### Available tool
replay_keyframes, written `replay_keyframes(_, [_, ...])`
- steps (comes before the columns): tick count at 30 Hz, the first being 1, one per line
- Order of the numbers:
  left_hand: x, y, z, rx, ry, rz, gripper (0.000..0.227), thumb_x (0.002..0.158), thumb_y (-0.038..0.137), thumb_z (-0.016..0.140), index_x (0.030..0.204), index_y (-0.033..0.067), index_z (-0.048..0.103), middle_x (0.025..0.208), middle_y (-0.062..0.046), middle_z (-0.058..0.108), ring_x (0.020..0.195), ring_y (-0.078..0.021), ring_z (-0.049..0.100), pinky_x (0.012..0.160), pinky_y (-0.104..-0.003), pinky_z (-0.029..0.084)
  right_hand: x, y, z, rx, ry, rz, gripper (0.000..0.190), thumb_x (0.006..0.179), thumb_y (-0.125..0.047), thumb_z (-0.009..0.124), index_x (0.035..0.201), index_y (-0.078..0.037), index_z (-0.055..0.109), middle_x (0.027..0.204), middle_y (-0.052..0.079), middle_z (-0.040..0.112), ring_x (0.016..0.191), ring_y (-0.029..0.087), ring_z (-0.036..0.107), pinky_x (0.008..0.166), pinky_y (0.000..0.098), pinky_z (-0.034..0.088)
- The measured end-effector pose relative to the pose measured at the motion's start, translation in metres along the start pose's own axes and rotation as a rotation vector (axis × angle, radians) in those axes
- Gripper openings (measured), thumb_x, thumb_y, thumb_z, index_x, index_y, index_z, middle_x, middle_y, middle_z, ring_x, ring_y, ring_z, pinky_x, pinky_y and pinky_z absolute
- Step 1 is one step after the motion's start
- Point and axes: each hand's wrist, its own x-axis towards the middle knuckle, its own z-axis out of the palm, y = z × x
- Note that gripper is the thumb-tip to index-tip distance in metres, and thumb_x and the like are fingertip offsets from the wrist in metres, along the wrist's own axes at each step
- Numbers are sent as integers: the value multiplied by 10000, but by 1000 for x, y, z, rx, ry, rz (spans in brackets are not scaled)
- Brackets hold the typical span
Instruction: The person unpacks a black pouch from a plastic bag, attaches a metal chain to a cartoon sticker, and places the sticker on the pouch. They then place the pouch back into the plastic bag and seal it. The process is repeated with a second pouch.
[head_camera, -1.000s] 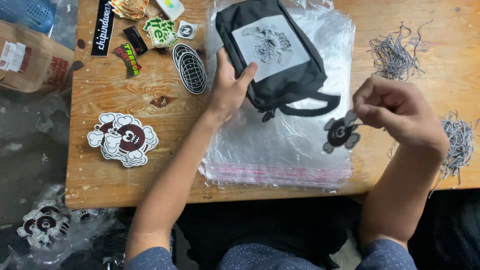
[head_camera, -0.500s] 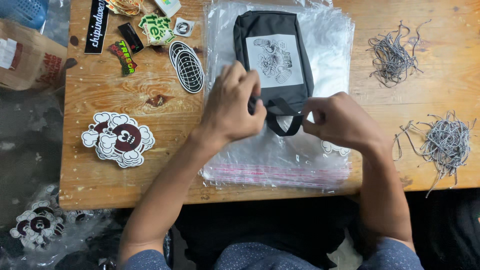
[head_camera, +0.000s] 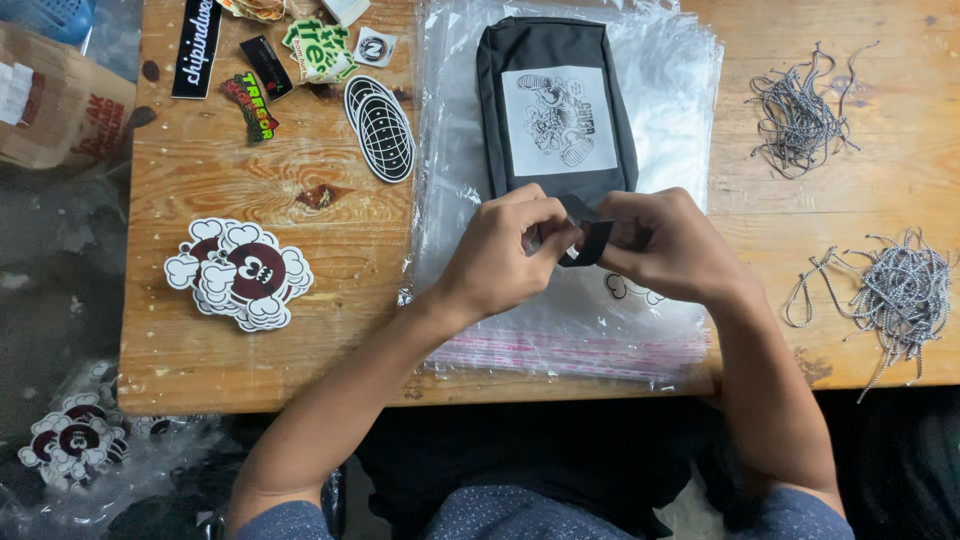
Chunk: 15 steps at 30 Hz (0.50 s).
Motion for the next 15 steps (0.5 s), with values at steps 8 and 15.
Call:
replay_keyframes(8, [3, 2, -2, -44, 133, 68, 165, 978, 141, 584, 816, 129, 615, 712, 10, 514, 632, -144, 606, 570, -254, 524, 1, -7, -20, 471, 97, -28, 164, 857, 123, 617, 999, 106, 697, 642, 177, 629, 543, 216, 653, 522, 355, 591])
replay_keyframes(15, [2, 4, 1, -682, 168, -4, 172, 1054, 192, 506, 956, 53, 528, 1003, -170, 744, 604, -110, 717, 556, -229, 586, -1, -7, -26, 632, 133, -50, 247, 790, 222, 643, 1027, 161, 676, 835, 248, 698, 809, 322, 764, 725, 513, 682])
